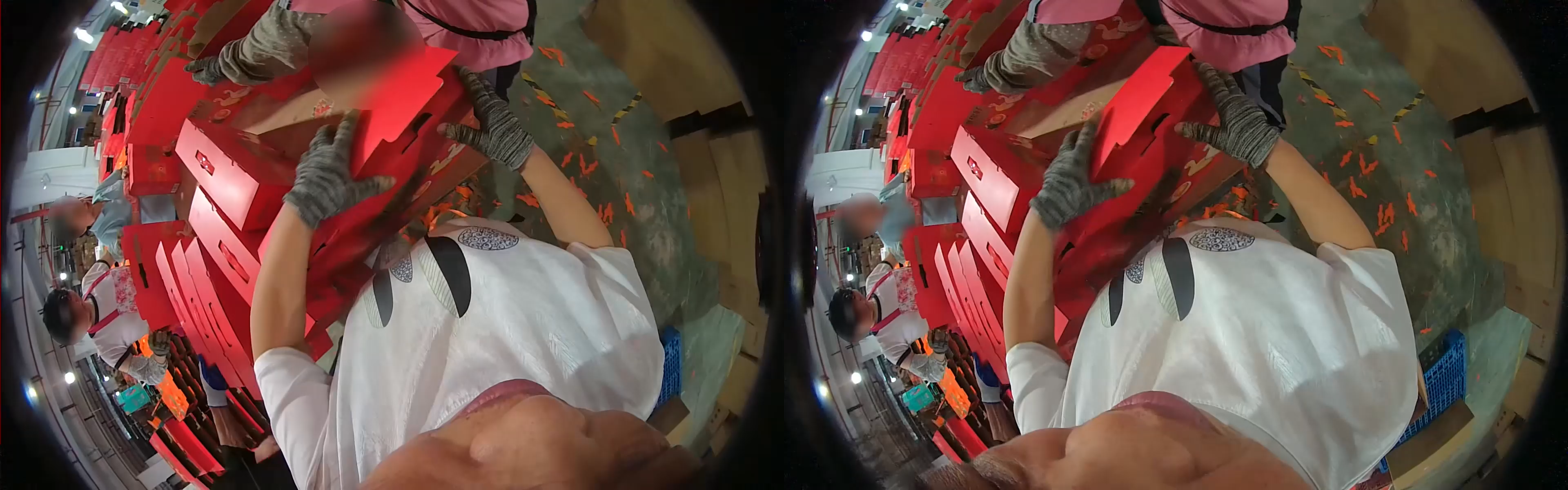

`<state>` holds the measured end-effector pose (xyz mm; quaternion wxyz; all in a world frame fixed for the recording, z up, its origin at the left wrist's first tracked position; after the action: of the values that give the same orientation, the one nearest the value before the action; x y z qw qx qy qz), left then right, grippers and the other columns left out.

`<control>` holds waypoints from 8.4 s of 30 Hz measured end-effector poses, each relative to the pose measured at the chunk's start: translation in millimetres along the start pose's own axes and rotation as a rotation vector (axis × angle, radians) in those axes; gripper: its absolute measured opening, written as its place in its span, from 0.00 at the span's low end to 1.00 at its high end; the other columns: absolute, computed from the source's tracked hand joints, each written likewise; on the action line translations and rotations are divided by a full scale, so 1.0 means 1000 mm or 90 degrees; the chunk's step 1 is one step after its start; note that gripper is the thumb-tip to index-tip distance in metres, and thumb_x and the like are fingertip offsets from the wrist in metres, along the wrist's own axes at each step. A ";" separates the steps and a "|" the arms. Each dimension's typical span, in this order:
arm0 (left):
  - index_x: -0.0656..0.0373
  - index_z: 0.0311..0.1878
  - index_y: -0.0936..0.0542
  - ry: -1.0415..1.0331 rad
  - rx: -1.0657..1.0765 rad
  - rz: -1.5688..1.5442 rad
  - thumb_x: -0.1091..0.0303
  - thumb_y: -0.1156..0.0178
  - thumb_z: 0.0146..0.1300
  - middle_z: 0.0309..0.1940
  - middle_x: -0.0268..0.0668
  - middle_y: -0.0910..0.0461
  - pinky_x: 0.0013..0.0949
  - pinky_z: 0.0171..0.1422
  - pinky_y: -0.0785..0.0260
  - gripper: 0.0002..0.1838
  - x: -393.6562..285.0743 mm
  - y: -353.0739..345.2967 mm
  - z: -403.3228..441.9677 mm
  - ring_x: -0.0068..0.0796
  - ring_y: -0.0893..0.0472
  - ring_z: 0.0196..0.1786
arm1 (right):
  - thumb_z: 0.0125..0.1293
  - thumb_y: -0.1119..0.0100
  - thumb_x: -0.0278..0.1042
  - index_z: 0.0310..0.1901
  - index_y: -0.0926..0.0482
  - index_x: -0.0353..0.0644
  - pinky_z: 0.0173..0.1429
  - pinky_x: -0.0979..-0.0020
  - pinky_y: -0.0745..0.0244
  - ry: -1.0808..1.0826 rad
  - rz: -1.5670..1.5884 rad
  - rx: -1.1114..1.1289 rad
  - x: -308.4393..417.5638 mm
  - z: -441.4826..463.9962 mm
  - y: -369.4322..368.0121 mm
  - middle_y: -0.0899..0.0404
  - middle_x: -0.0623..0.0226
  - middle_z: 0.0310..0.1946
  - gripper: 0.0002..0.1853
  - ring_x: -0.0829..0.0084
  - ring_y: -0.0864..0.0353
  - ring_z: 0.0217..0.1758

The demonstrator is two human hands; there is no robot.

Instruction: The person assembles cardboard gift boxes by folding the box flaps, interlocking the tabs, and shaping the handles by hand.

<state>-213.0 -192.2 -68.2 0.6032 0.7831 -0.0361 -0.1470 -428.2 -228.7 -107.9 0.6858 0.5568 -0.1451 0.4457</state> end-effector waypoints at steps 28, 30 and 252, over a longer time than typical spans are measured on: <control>0.45 0.74 0.53 -0.101 -0.040 0.011 0.43 0.29 0.41 0.65 0.63 0.44 0.50 0.71 0.49 0.59 -0.047 0.003 0.016 0.63 0.44 0.69 | 0.50 0.37 0.63 0.56 0.27 0.42 0.68 0.58 0.39 0.280 -0.211 0.111 0.037 0.035 -0.009 0.27 0.56 0.54 0.38 0.52 0.33 0.62; 0.43 0.74 0.55 -0.088 -0.040 0.052 0.45 0.30 0.41 0.64 0.63 0.42 0.53 0.69 0.47 0.59 -0.051 -0.002 0.018 0.62 0.41 0.67 | 0.48 0.31 0.53 0.51 0.23 0.47 0.68 0.56 0.40 0.288 -0.096 0.042 0.034 0.033 -0.004 0.26 0.60 0.52 0.30 0.54 0.32 0.61; 0.53 0.61 0.28 -0.047 -0.284 -0.077 0.67 0.36 0.50 0.54 0.46 0.25 0.41 0.61 0.31 0.31 0.100 0.020 -0.185 0.48 0.25 0.56 | 0.61 0.40 0.42 0.40 0.19 0.39 0.45 0.63 0.24 0.379 -0.044 0.220 0.212 -0.029 -0.076 0.19 0.55 0.36 0.14 0.62 0.18 0.41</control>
<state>-64.2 -48.4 -25.6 0.7497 0.6250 0.0224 -0.2161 -259.1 -106.0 -18.8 0.6082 0.5150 0.1577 0.5830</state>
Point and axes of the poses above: each hand's wrist, its own z-axis towards the middle knuckle, its own y-axis out of the back of the hand, x = y × z, the point moved 9 cm from there along z, towards the middle knuckle
